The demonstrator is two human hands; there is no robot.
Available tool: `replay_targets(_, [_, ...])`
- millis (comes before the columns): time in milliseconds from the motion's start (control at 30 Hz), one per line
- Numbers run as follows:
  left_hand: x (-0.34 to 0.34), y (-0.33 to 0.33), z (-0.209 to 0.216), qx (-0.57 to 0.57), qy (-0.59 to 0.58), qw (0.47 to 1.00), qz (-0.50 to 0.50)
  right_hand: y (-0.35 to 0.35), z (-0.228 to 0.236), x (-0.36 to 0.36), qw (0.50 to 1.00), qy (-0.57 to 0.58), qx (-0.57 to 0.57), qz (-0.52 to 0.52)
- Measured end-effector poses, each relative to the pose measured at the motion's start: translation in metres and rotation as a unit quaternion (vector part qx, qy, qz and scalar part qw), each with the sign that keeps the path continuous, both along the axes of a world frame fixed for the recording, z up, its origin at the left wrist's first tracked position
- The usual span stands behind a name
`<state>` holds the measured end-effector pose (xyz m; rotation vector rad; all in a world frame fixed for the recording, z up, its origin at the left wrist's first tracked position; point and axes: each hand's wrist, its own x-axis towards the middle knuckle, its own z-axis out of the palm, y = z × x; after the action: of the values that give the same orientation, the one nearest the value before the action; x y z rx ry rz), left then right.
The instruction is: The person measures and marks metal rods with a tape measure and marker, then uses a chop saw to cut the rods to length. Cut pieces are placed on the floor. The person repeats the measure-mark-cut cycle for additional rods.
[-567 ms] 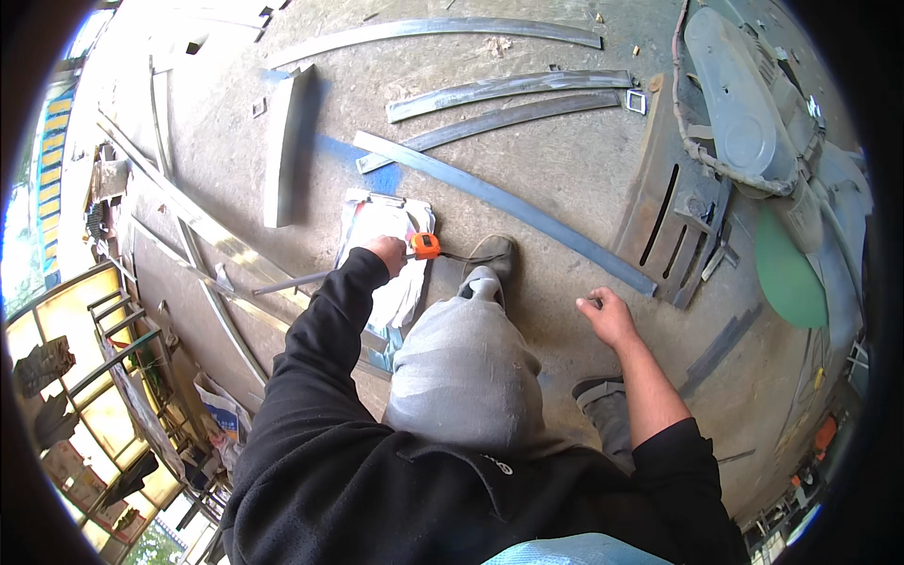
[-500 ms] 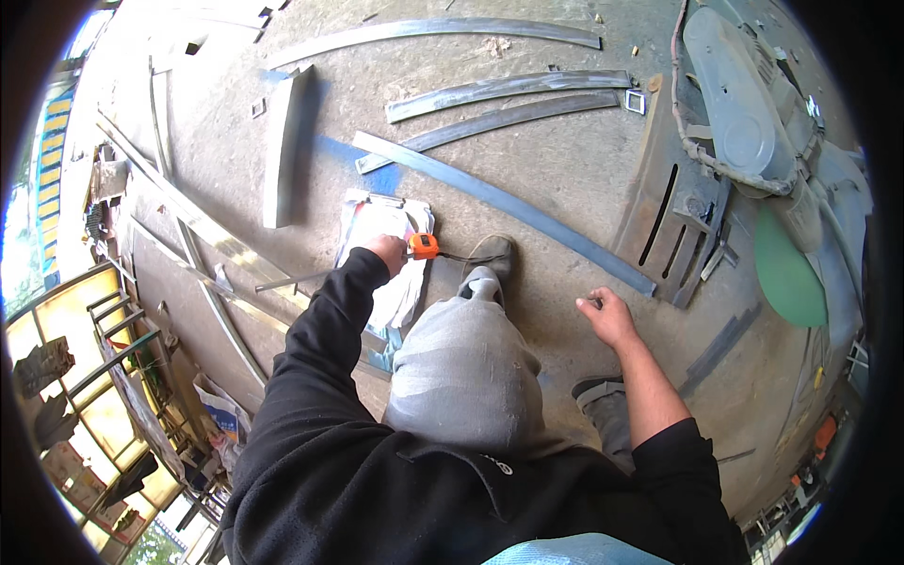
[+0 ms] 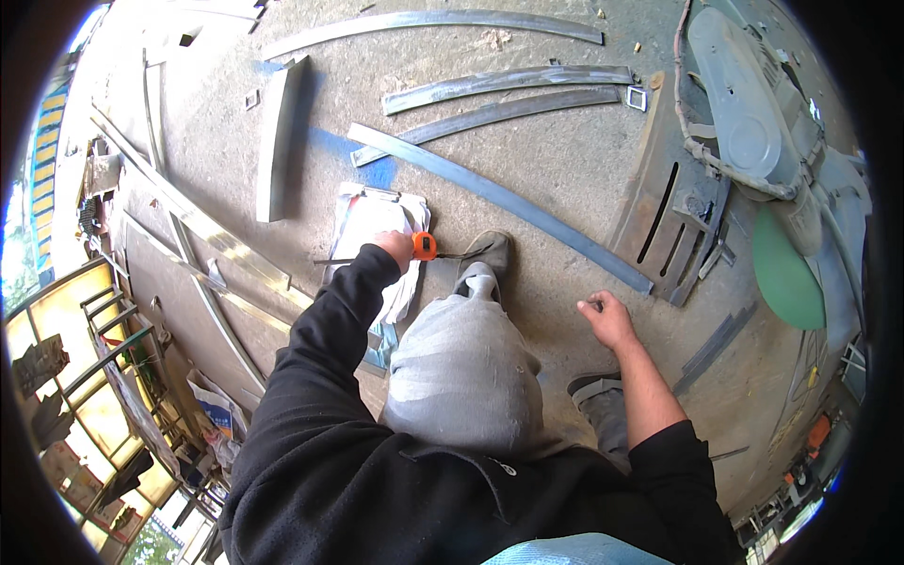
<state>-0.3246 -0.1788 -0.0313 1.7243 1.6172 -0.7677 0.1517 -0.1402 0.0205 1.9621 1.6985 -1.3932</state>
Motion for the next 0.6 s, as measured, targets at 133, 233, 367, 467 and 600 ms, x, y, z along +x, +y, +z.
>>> replay_targets(133, [0.008, -0.003, -0.005, -0.006, 0.013, 1.0, -0.012, 0.005, -0.002, -0.003, 1.0, 0.0, 0.006, 0.007])
replay_targets(233, [0.012, -0.01, -0.012, -0.013, 0.013, 1.0, -0.018, 0.008, -0.001, -0.006, 1.0, 0.008, 0.009, 0.003])
replay_targets(367, [0.02, -0.019, -0.025, -0.004, 0.025, 0.999, -0.029, 0.011, -0.005, -0.009, 0.998, 0.052, -0.024, -0.03])
replay_targets(467, [0.027, -0.019, -0.026, 0.009, 0.029, 0.999, -0.028, 0.008, -0.012, -0.018, 0.988, 0.065, -0.061, -0.127])
replay_targets(600, [0.039, 0.004, 0.004, 0.033, -0.014, 0.999, 0.001, 0.008, -0.008, -0.034, 0.983, 0.1, 0.02, -0.151])
